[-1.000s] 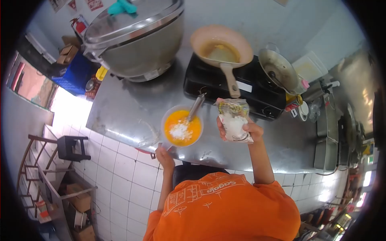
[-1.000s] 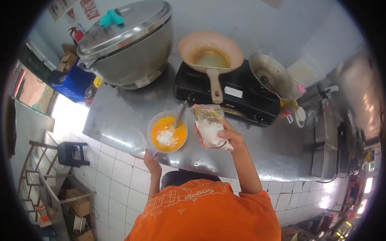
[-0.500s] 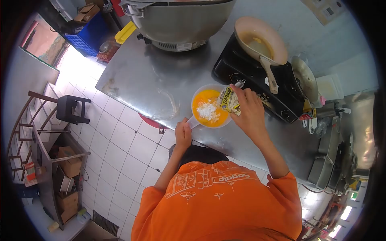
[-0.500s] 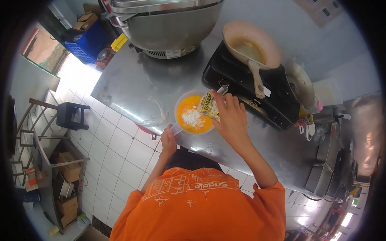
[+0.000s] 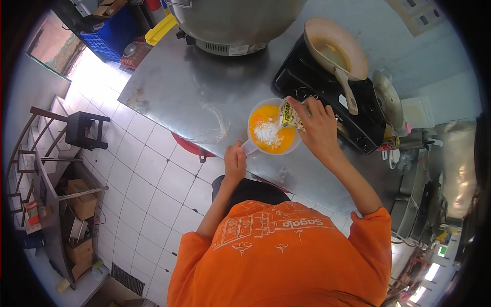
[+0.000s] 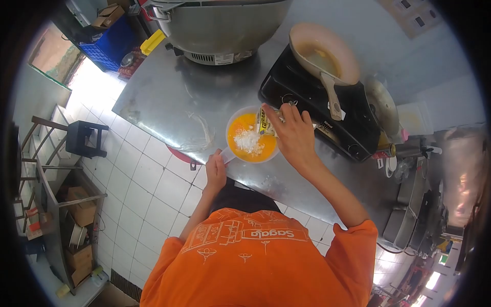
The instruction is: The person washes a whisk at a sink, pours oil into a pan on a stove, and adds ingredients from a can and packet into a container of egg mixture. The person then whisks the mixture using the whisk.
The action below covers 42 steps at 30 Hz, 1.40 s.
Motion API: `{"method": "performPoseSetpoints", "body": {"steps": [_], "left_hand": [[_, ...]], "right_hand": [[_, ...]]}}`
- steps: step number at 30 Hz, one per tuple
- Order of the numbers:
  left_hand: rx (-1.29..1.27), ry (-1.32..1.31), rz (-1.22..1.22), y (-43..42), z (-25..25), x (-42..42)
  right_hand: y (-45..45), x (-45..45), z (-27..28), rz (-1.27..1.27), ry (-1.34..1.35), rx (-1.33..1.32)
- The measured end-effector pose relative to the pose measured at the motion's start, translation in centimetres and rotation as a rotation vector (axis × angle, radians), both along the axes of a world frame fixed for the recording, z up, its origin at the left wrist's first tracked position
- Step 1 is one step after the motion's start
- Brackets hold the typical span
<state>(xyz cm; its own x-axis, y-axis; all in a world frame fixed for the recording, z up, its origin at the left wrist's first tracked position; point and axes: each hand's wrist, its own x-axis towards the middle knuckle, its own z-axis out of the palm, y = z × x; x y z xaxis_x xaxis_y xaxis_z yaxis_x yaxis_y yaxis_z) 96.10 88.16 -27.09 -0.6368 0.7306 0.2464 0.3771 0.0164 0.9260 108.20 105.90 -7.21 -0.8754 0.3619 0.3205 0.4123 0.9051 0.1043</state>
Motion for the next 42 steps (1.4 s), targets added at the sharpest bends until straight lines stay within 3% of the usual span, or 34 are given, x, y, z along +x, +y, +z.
{"method": "performPoseSetpoints", "body": {"steps": [3,5,9,12,14,18,21,24,30,33,36,38,42], "left_hand": [[-0.005,-0.009,0.005,-0.1,0.1,0.1],[-0.009,-0.003,0.007,0.0,0.2,0.0],[0.011,-0.002,0.015,0.0,-0.1,0.2],[0.027,0.017,0.008,0.1,-0.1,0.0],[0.041,0.018,0.013,0.2,-0.1,0.2],[0.015,-0.015,0.032,0.0,0.4,0.2],[0.006,-0.015,0.027,0.0,0.2,0.2],[0.003,-0.010,0.034,0.1,0.0,0.3],[-0.011,0.009,0.061,-0.1,-0.4,0.4],[-0.024,-0.009,0.054,-0.2,-0.7,0.4],[-0.024,-0.013,0.073,-0.3,-1.3,0.6],[-0.030,-0.004,0.084,-0.1,-1.4,0.5],[-0.045,0.023,0.106,-0.2,-2.0,0.6]], "right_hand": [[0.0,0.0,-0.1,-0.036,-0.014,0.074],[-0.3,-0.1,0.6,-0.052,0.006,-0.135],[-0.4,-0.3,0.2,-0.104,0.022,-0.028],[-0.6,-0.3,-0.3,-0.053,0.035,-0.146],[-0.2,-0.6,-0.8,-0.083,0.044,0.036],[-0.2,-0.9,-1.1,-0.065,0.049,0.079],[-0.4,-1.2,-0.6,-0.060,0.046,-0.168],[0.2,-1.6,-1.5,-0.052,0.068,0.063],[0.3,-2.4,-1.4,-0.082,0.085,-0.187],[0.8,-2.6,-2.2,-0.079,0.085,0.047],[0.5,-2.7,-1.9,-0.111,0.076,-0.011],[0.6,-2.8,-1.6,-0.106,0.112,-0.183],[0.9,-2.0,-1.5,-0.112,0.135,-0.223]]}}
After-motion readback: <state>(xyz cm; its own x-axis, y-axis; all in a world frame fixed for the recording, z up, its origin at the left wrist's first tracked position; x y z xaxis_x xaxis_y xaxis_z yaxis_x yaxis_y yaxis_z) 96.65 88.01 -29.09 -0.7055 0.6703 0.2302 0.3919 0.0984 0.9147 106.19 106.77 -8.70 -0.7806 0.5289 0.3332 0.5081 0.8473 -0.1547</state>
